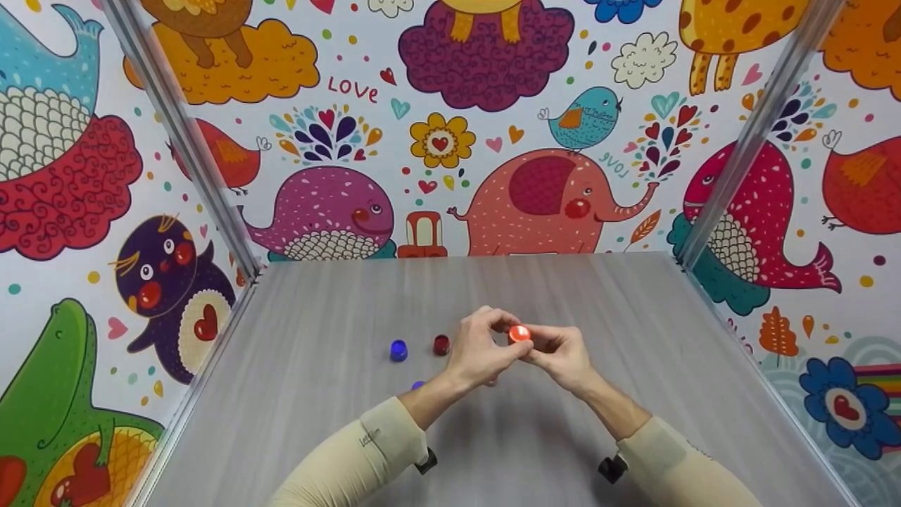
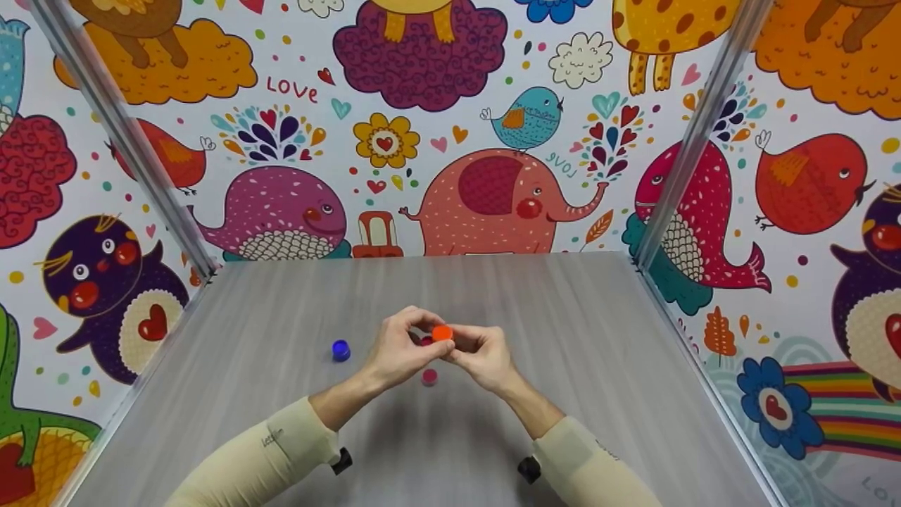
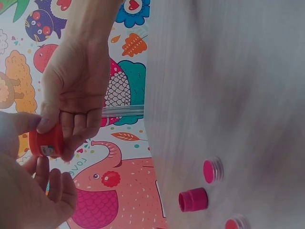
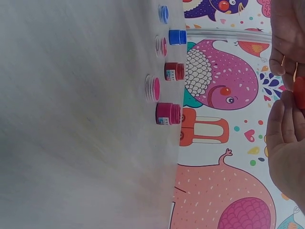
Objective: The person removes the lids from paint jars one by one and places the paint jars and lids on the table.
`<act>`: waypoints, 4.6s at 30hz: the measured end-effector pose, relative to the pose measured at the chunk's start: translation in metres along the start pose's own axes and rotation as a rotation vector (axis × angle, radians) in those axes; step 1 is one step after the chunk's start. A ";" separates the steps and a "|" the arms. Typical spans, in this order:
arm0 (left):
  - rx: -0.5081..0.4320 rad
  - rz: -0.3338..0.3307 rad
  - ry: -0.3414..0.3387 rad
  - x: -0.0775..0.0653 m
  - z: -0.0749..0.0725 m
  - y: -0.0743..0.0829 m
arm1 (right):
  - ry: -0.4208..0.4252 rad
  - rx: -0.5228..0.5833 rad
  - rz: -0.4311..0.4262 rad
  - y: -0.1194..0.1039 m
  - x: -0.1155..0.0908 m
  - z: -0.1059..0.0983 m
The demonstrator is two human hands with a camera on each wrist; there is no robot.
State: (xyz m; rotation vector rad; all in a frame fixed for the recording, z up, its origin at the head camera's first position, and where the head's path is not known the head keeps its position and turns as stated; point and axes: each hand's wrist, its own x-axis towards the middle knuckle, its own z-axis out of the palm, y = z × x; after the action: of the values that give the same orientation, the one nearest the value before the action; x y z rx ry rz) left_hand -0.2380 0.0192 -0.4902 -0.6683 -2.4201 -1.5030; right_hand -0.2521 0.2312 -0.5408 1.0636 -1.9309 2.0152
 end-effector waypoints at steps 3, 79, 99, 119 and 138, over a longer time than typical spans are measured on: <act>-0.021 -0.025 0.007 0.000 0.001 -0.001 | -0.007 0.030 0.004 0.001 0.000 0.001; -0.013 0.011 0.055 0.002 0.002 -0.004 | 0.027 -0.096 0.030 -0.003 0.003 0.003; -0.070 -0.088 0.062 -0.001 0.005 -0.006 | 0.022 -0.081 0.006 0.000 0.003 0.005; -0.089 -0.052 -0.018 -0.002 -0.002 -0.005 | 0.025 -0.041 0.005 -0.002 0.004 0.005; -0.112 -0.020 -0.042 -0.002 -0.003 -0.008 | 0.011 -0.012 -0.023 0.001 0.004 0.005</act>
State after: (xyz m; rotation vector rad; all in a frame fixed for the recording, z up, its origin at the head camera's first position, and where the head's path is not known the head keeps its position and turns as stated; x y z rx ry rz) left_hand -0.2405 0.0130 -0.4955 -0.7068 -2.3939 -1.6593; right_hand -0.2538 0.2253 -0.5401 1.0652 -1.9142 1.9900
